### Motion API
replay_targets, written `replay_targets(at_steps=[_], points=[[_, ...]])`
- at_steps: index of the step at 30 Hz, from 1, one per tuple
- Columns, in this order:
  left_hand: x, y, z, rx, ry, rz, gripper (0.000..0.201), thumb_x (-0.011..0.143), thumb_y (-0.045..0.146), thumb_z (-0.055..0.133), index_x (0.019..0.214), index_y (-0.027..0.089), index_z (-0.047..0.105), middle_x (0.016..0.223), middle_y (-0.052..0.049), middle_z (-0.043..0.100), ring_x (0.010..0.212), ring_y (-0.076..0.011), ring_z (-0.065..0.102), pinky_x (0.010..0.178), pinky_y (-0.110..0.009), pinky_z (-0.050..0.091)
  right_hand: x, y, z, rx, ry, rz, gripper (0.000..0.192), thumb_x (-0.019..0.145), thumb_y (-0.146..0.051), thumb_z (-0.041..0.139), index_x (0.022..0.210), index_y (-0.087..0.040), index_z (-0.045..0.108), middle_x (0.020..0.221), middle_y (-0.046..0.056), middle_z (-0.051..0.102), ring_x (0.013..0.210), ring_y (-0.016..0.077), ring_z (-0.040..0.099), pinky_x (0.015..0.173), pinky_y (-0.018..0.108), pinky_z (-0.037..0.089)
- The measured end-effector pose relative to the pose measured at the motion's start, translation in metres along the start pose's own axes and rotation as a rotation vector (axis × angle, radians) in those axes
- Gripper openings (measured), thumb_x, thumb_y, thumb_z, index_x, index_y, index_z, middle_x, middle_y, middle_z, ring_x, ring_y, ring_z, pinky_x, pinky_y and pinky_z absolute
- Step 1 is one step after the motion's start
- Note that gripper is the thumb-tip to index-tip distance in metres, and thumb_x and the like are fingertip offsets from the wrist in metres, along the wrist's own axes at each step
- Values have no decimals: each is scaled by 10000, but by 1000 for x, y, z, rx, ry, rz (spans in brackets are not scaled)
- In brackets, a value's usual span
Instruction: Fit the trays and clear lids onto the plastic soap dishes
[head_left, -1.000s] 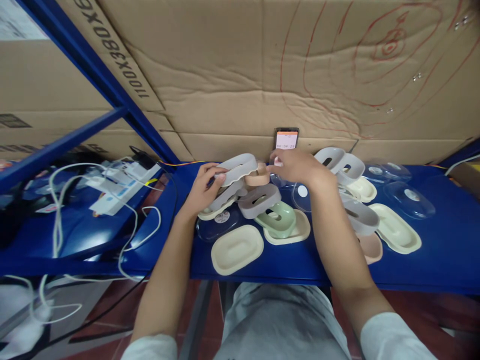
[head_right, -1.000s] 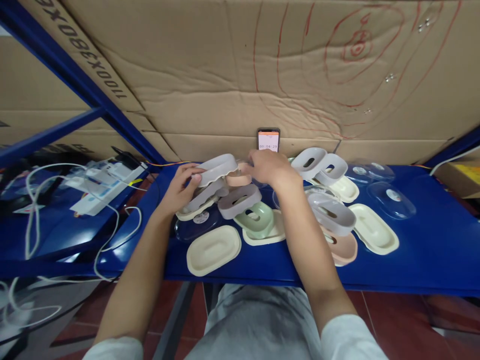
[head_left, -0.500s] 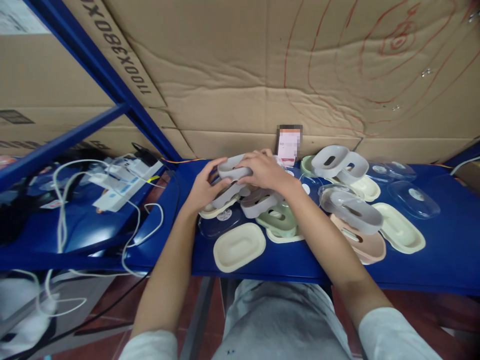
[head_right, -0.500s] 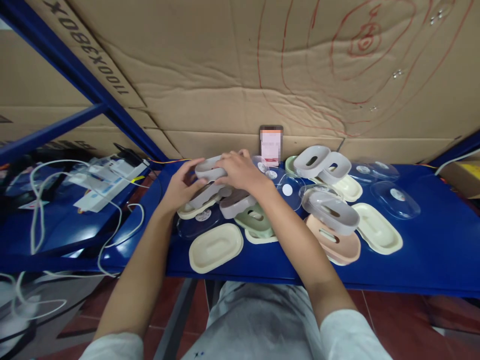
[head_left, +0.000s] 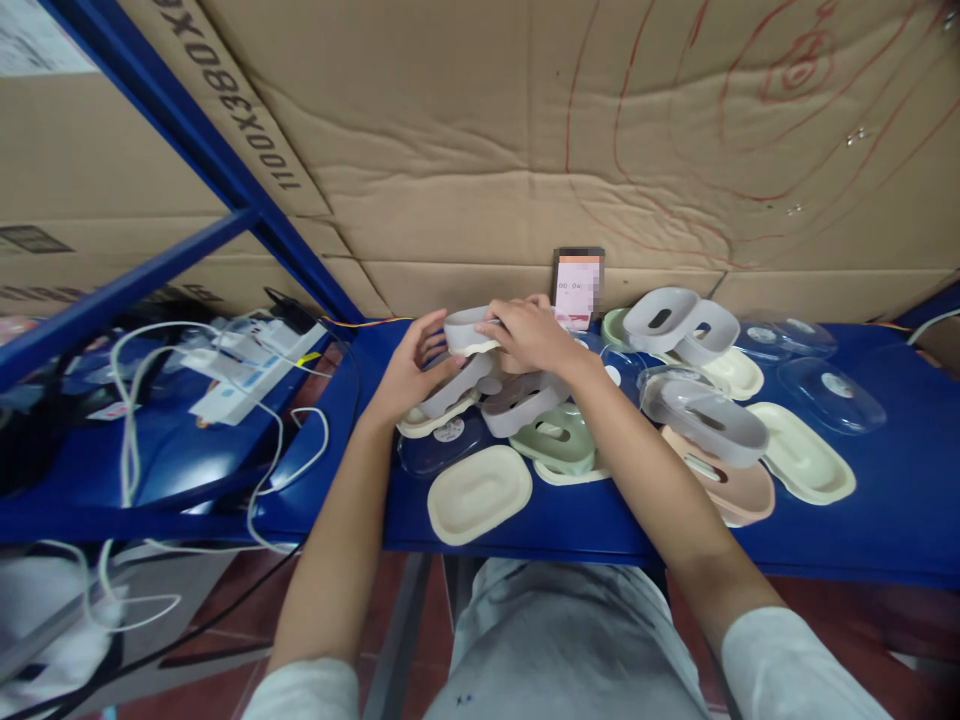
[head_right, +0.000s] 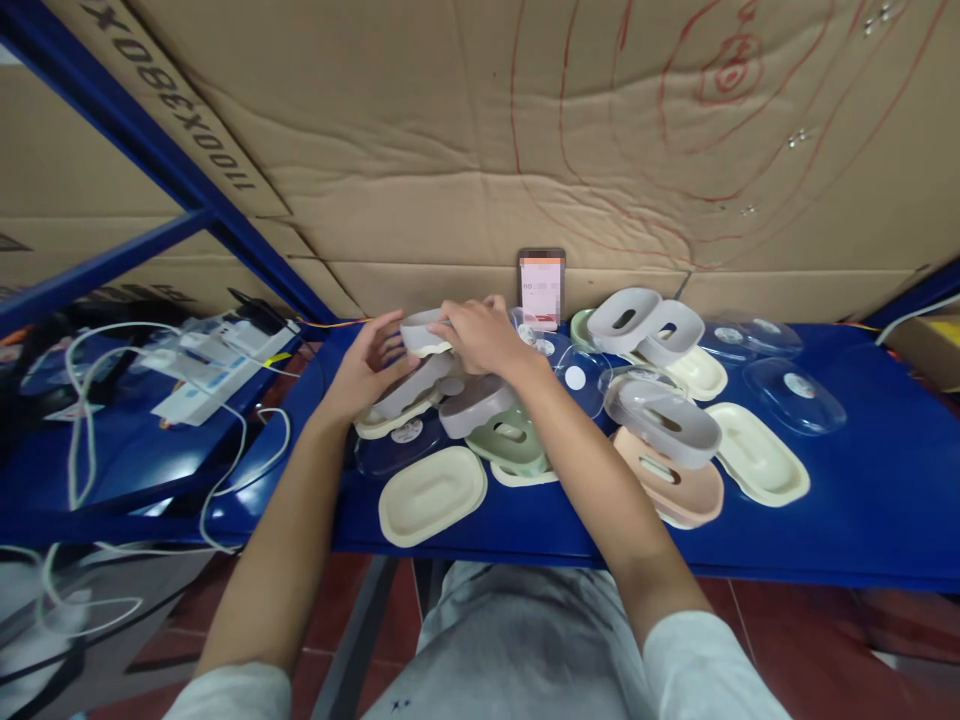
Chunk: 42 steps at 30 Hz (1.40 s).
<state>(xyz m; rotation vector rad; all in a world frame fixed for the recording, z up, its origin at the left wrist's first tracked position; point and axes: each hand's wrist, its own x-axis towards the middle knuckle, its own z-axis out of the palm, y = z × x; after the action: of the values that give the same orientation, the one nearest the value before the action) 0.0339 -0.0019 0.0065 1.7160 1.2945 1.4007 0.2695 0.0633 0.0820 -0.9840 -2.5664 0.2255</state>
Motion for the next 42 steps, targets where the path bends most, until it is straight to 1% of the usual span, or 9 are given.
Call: replay_targets(at_steps=[8, 14, 19, 22, 25, 30, 36, 39, 42], points=[[2, -3, 2, 88, 62, -27, 677, 834, 528, 844, 1423, 282, 617, 1324, -100, 728, 1195, -286, 721, 993, -429, 602, 0, -11, -5, -67, 114, 124, 440, 1185, -381, 247, 1288, -138, 600, 1206, 150, 767, 1120, 288, 688, 1003, 381, 359], [2, -10, -14, 224, 289, -102, 556, 941, 650, 704, 1261, 196, 730, 1151, -107, 770, 1043, -266, 725, 982, -413, 568, -11, -22, -43, -98, 159, 199, 447, 1179, -433, 311, 1276, -155, 648, 1099, 126, 783, 1013, 285, 720, 921, 359, 439], [3, -5, -12, 261, 217, -145, 710, 1005, 814, 458, 1127, 199, 791, 1132, -105, 802, 1090, -290, 738, 986, -410, 569, -30, -36, -79, -130, 96, 247, 410, 1152, -460, 430, 1182, -176, 724, 1037, 118, 769, 1040, 328, 722, 868, 370, 471], [3, -2, -3, 352, 220, -123, 677, 1010, 792, 473, 1111, 205, 794, 1161, -99, 802, 1154, -298, 720, 1053, -418, 533, -52, -49, -103, -126, 271, 187, 455, 1157, -510, 398, 1134, -200, 729, 924, 62, 753, 929, 255, 727, 816, 326, 472], [4, 2, 3, 477, 332, -94, 579, 1034, 683, 506, 1100, 171, 768, 1182, -131, 783, 1189, -304, 689, 1112, -438, 480, -87, -59, -126, -176, 455, 98, 460, 1144, -554, 423, 1064, -212, 719, 803, 26, 723, 764, 196, 690, 720, 299, 440], [4, 16, -5, 600, 465, -58, 469, 1094, 486, 391, 1091, 171, 738, 1174, -152, 762, 1176, -280, 680, 1096, -435, 473, -161, -50, -135, -359, 507, -47, 319, 1127, -450, 544, 1004, -201, 701, 844, 23, 761, 754, 178, 681, 766, 317, 454], [-31, 76, 13, 650, 198, 127, 348, 1047, 472, 541, 1174, 217, 741, 1201, -85, 773, 1155, -263, 711, 1054, -402, 533, -267, 13, -90, -409, 502, 52, 121, 1079, -288, 652, 1142, -200, 703, 1065, 67, 831, 884, 214, 759, 935, 401, 482], [-82, 110, 37, 762, -8, 262, 336, 1075, 428, 553, 1316, 237, 689, 1332, -98, 736, 1269, -291, 677, 1083, -435, 520, -325, 51, -67, -464, 588, 202, 113, 1052, -298, 665, 1137, -243, 717, 1094, 78, 834, 918, 265, 780, 929, 446, 524], [-144, 119, 53, 834, -163, 294, 313, 1081, 372, 564, 1351, 251, 669, 1341, -102, 727, 1202, -288, 696, 1057, -448, 514, -374, 79, -48, -566, 741, 362, 119, 1006, -329, 721, 1104, -266, 744, 1016, 92, 833, 835, 294, 759, 831, 449, 541]])
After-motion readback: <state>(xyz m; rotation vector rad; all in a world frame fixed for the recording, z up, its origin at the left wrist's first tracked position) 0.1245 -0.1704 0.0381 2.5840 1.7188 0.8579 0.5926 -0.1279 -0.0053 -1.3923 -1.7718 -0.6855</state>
